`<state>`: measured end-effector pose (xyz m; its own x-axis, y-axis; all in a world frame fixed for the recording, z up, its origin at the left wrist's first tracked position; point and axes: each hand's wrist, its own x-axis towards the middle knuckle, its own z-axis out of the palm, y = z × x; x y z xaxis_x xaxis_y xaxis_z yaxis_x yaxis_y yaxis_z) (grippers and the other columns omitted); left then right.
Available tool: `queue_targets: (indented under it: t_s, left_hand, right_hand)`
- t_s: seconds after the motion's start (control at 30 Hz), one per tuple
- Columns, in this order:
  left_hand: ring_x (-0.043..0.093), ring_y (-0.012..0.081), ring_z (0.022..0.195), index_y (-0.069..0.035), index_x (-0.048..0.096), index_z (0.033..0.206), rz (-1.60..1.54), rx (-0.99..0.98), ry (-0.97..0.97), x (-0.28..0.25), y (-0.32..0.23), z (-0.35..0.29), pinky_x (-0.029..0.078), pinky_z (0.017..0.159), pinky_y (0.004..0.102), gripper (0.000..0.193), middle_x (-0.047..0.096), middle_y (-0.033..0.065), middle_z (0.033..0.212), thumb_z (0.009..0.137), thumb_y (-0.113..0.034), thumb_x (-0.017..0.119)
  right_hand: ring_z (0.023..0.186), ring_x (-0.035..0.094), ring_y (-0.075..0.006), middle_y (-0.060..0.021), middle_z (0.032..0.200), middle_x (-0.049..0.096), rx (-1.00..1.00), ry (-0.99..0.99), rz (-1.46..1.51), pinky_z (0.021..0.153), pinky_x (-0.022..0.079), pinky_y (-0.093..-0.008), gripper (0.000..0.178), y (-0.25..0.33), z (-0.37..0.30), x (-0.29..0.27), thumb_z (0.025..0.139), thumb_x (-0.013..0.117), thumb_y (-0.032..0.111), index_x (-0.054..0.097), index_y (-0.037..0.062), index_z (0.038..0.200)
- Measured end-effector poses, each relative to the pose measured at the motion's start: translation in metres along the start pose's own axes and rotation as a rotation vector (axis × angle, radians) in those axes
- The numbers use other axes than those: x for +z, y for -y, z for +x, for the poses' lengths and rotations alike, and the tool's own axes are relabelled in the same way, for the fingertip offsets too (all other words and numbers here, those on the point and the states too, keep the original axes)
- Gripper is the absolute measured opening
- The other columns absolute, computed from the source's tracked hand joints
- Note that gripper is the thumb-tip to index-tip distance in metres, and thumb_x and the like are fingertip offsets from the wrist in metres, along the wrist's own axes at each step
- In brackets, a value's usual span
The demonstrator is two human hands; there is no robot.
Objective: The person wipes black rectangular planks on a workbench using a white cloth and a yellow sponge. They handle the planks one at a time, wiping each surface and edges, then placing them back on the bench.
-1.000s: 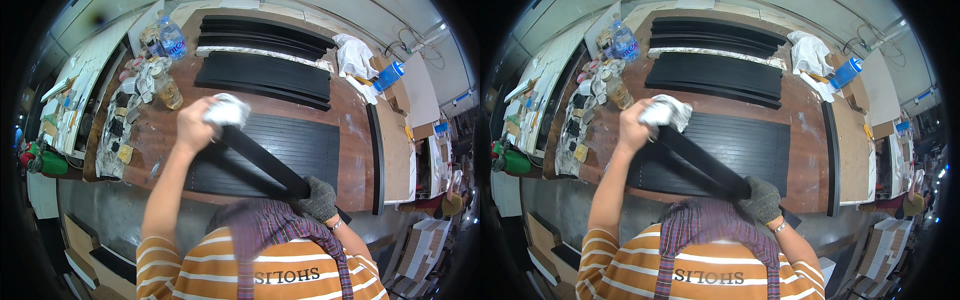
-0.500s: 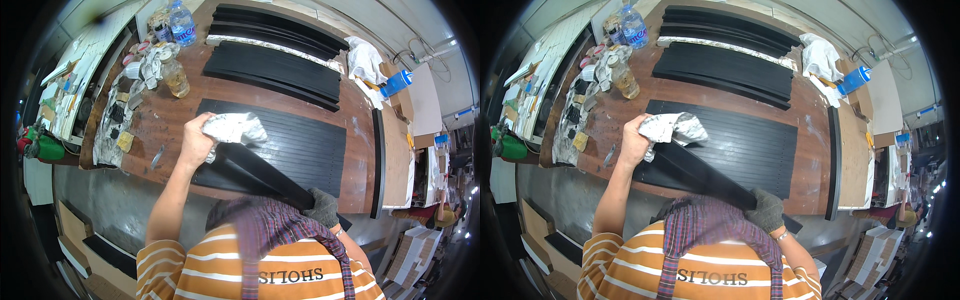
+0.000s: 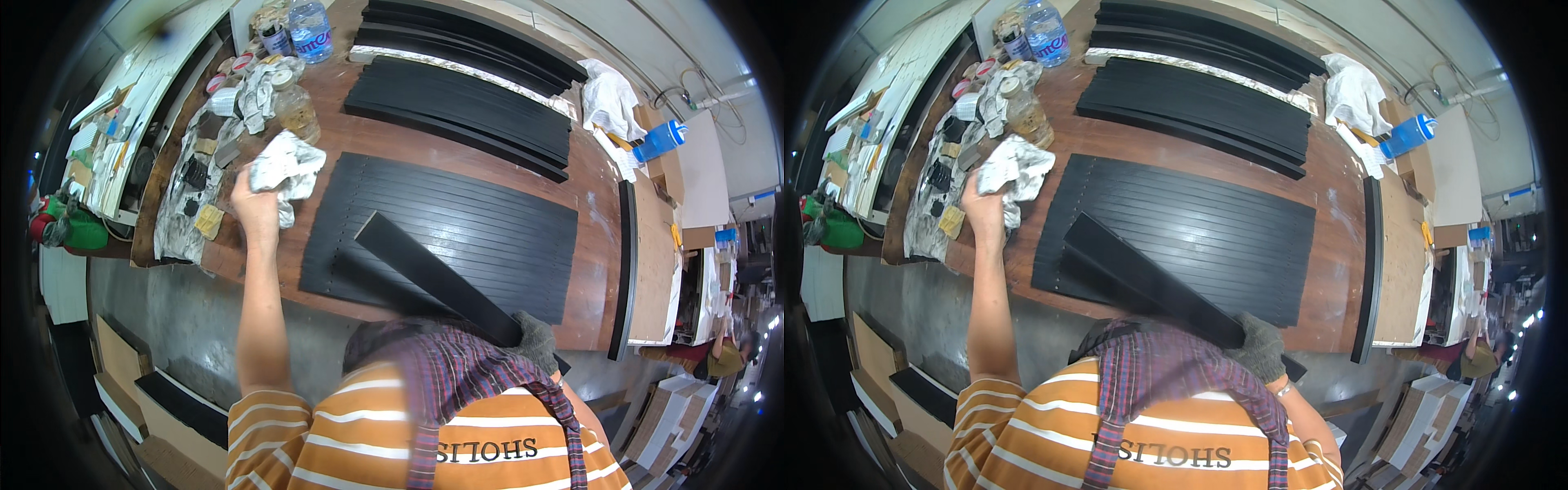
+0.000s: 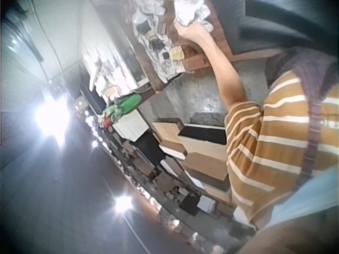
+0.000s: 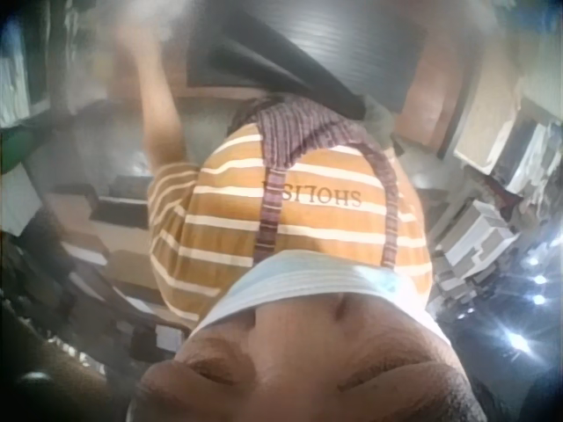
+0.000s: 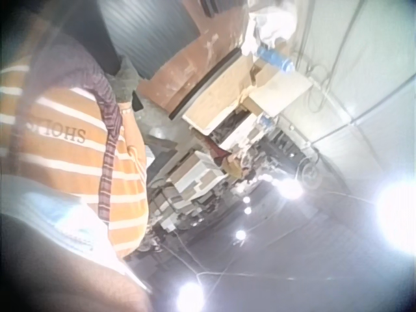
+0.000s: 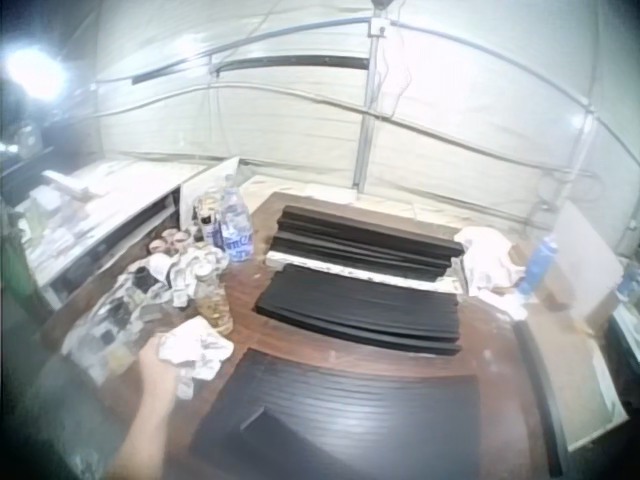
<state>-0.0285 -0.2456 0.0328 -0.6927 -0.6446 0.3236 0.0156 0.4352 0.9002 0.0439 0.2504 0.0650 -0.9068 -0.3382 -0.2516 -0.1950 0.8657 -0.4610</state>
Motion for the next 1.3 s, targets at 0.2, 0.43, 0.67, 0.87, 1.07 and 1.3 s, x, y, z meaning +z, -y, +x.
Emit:
queue_targets:
  t_s: [0.2, 0.43, 0.67, 0.87, 1.07, 1.3]
  left_hand:
    - [0.067, 0.0318, 0.117, 0.001, 0.070, 0.122, 0.330, 0.012, 0.263, -0.043, 0.016, -0.016, 0.049, 0.101, 0.0372, 0.053, 0.070, 0.0212, 0.124, 0.078, -0.025, 0.084]
    - [0.062, 0.0367, 0.114, -0.001, 0.065, 0.128, 0.930, -0.187, -0.252, -0.157, 0.125, -0.007, 0.048, 0.099, 0.0443, 0.054, 0.067, 0.0205, 0.124, 0.082, -0.025, 0.080]
    - [0.061, 0.0449, 0.107, 0.003, 0.060, 0.131, 0.869, -0.172, -0.168, -0.157, 0.150, 0.013, 0.048, 0.093, 0.0496, 0.066, 0.066, 0.0264, 0.119, 0.073, -0.012, 0.086]
    - [0.064, 0.0217, 0.112, 0.006, 0.060, 0.132, -0.175, -0.076, 0.171, -0.077, 0.000, -0.024, 0.049, 0.101, 0.0351, 0.067, 0.067, 0.0113, 0.120, 0.070, -0.005, 0.083]
    - [0.064, 0.0290, 0.108, 0.000, 0.066, 0.124, -0.079, 0.285, 0.504, -0.033, -0.085, -0.042, 0.049, 0.098, 0.0374, 0.063, 0.067, 0.0159, 0.114, 0.064, -0.006, 0.084]
    - [0.064, 0.0271, 0.112, 0.005, 0.064, 0.124, 0.153, 0.142, 0.447, -0.027, -0.097, -0.025, 0.048, 0.100, 0.0357, 0.059, 0.065, 0.0144, 0.120, 0.066, 0.000, 0.078]
  right_hand:
    - [0.083, 0.069, -0.0404, -0.0191, 0.087, 0.070, 0.035, -0.020, -0.039, 0.074, 0.054, -0.0437, 0.054, 0.003, 0.004, -0.001, 0.057, 0.088, 0.036, 0.071, 0.0053, 0.099]
    - [0.083, 0.069, -0.0410, -0.0187, 0.084, 0.070, 0.099, -0.020, -0.090, 0.073, 0.054, -0.0446, 0.050, 0.002, 0.013, 0.009, 0.060, 0.088, 0.036, 0.070, 0.0054, 0.095]
    - [0.082, 0.069, -0.0385, -0.0170, 0.083, 0.069, 0.016, -0.034, -0.117, 0.074, 0.054, -0.0436, 0.046, 0.014, 0.022, 0.004, 0.060, 0.088, 0.031, 0.071, 0.0065, 0.095]
    - [0.081, 0.068, -0.0387, -0.0170, 0.083, 0.069, 0.005, -0.062, -0.179, 0.073, 0.054, -0.0438, 0.044, 0.027, 0.022, -0.001, 0.060, 0.088, 0.029, 0.071, 0.0075, 0.093]
    - [0.081, 0.069, -0.0387, -0.0167, 0.082, 0.069, 0.034, -0.081, -0.096, 0.071, 0.054, -0.0429, 0.043, 0.027, 0.016, 0.001, 0.060, 0.088, 0.031, 0.070, 0.0070, 0.092]
    - [0.079, 0.069, -0.0383, -0.0169, 0.080, 0.069, 0.006, -0.121, -0.055, 0.070, 0.054, -0.0431, 0.042, 0.017, 0.010, 0.008, 0.062, 0.087, 0.030, 0.070, 0.0064, 0.092]
